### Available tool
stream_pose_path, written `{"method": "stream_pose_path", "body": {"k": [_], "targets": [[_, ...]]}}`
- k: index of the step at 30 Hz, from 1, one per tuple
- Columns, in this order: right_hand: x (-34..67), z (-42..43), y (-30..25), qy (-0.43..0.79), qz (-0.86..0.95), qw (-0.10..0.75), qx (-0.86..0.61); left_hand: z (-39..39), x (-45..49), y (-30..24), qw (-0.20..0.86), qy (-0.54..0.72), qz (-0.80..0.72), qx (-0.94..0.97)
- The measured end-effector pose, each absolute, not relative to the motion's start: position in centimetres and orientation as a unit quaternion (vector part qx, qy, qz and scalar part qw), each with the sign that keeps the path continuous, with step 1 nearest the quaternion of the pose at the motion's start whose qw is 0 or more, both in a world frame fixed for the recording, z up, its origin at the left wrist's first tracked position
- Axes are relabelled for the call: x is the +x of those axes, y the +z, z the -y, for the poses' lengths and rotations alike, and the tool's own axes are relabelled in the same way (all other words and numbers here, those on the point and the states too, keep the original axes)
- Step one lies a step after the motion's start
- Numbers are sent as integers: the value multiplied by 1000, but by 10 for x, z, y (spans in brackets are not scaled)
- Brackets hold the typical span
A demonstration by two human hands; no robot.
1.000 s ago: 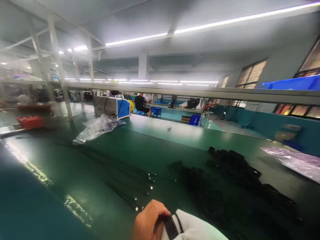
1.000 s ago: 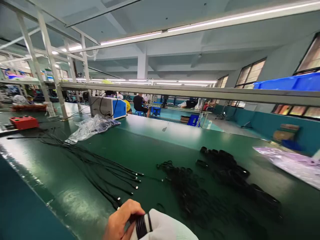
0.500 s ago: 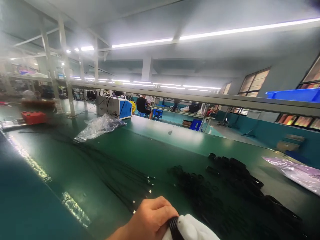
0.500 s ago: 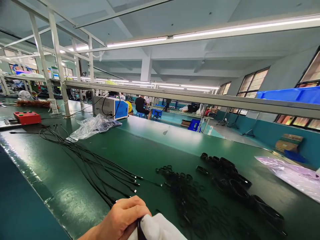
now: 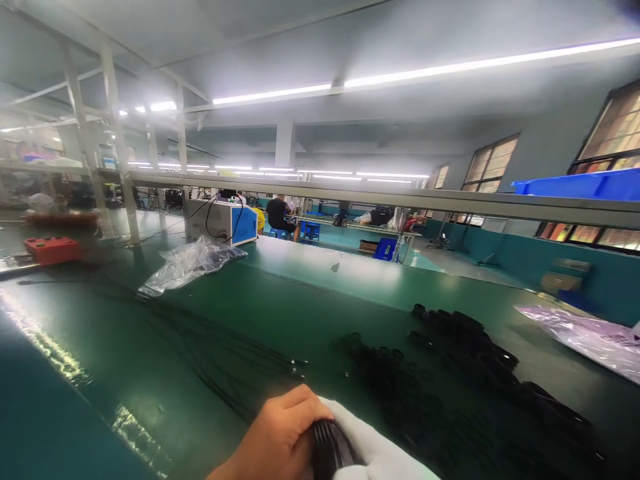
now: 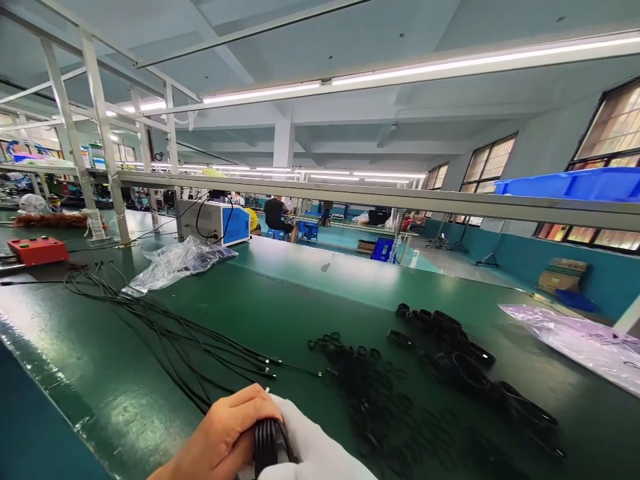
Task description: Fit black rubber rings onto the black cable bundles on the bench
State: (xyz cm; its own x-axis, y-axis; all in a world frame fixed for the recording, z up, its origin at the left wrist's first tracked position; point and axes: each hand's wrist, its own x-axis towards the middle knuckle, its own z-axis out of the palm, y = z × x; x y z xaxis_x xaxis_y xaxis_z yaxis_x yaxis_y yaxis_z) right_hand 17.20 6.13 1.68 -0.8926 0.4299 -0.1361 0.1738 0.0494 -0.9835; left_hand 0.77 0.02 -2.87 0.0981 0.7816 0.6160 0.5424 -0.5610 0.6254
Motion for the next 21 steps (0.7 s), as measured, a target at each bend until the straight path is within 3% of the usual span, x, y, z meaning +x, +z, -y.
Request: {"method": "stream_pose_path", "body": {"k": [10, 15, 21], "targets": [[161, -72, -5, 729, 652, 128, -164, 1, 7, -34, 157, 477, -501, 705], [156, -72, -21, 863, 490, 86, -88, 2, 8, -26, 254, 474, -582, 610], [155, -73, -30, 859, 494, 97, -96, -4, 9, -28, 307, 463, -629, 543]]}}
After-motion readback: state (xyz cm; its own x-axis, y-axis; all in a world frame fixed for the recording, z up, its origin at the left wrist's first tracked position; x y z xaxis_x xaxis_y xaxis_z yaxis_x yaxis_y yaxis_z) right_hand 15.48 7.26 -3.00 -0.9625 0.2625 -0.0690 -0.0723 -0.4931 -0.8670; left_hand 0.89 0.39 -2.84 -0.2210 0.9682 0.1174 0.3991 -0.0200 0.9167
